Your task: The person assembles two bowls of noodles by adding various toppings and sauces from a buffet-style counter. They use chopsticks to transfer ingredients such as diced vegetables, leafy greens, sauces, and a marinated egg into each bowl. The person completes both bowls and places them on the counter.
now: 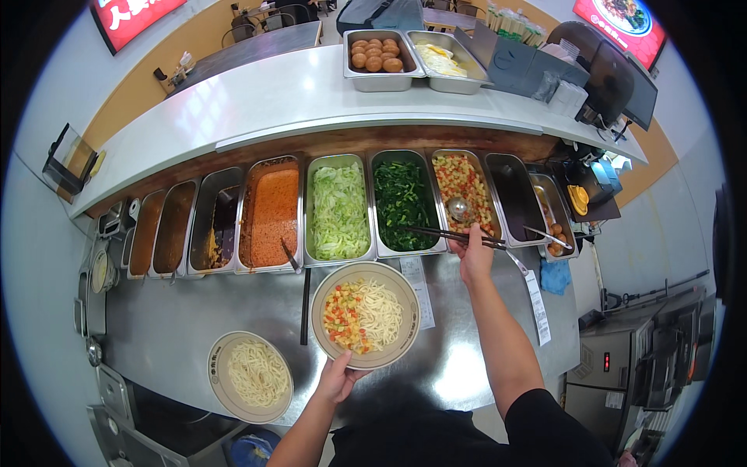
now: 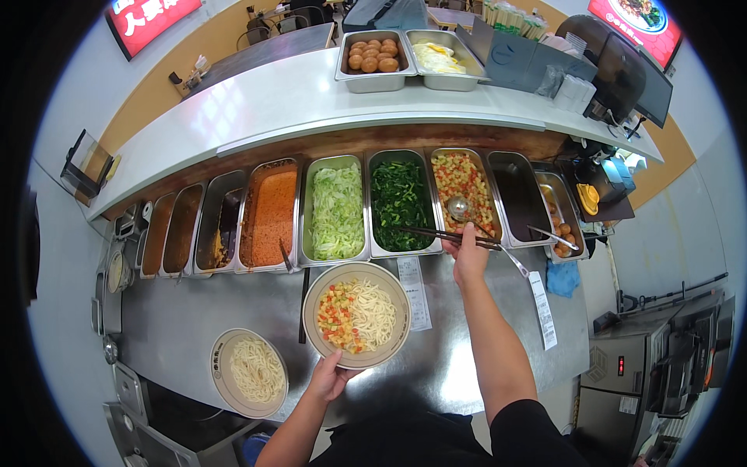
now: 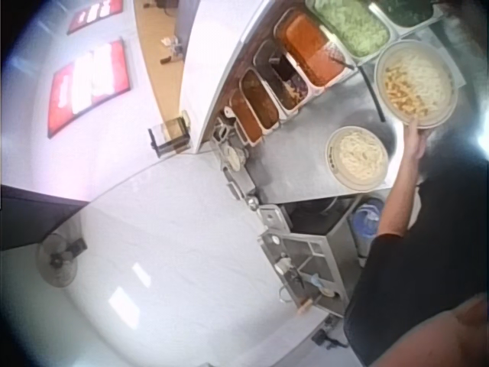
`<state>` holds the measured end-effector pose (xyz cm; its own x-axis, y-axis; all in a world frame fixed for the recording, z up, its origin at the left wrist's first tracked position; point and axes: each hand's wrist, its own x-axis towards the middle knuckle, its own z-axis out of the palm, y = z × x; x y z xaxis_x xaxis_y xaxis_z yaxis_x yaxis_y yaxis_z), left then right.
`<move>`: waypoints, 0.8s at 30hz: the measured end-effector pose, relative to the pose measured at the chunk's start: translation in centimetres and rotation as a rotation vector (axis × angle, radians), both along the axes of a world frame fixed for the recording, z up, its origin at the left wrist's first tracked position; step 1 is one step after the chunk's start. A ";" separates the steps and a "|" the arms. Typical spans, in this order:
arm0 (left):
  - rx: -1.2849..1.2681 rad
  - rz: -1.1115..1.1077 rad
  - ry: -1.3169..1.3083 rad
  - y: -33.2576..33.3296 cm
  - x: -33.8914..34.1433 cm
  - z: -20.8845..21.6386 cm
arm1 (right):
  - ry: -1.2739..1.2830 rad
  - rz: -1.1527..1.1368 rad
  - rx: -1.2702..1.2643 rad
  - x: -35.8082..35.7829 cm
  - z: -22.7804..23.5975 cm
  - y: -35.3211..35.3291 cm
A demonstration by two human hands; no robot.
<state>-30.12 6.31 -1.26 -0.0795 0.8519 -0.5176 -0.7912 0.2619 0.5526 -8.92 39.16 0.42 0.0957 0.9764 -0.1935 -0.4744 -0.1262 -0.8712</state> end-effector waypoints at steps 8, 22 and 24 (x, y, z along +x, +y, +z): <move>0.024 0.004 0.059 0.2 0.3 0.7 | -0.025 0.023 0.097 1.5 2.7 -1.3; 0.014 0.009 0.056 0.0 0.3 0.1 | -0.342 0.337 0.105 1.4 8.9 -11.3; 0.007 0.010 0.070 0.1 0.3 0.1 | -0.298 0.274 0.145 1.8 9.9 -10.4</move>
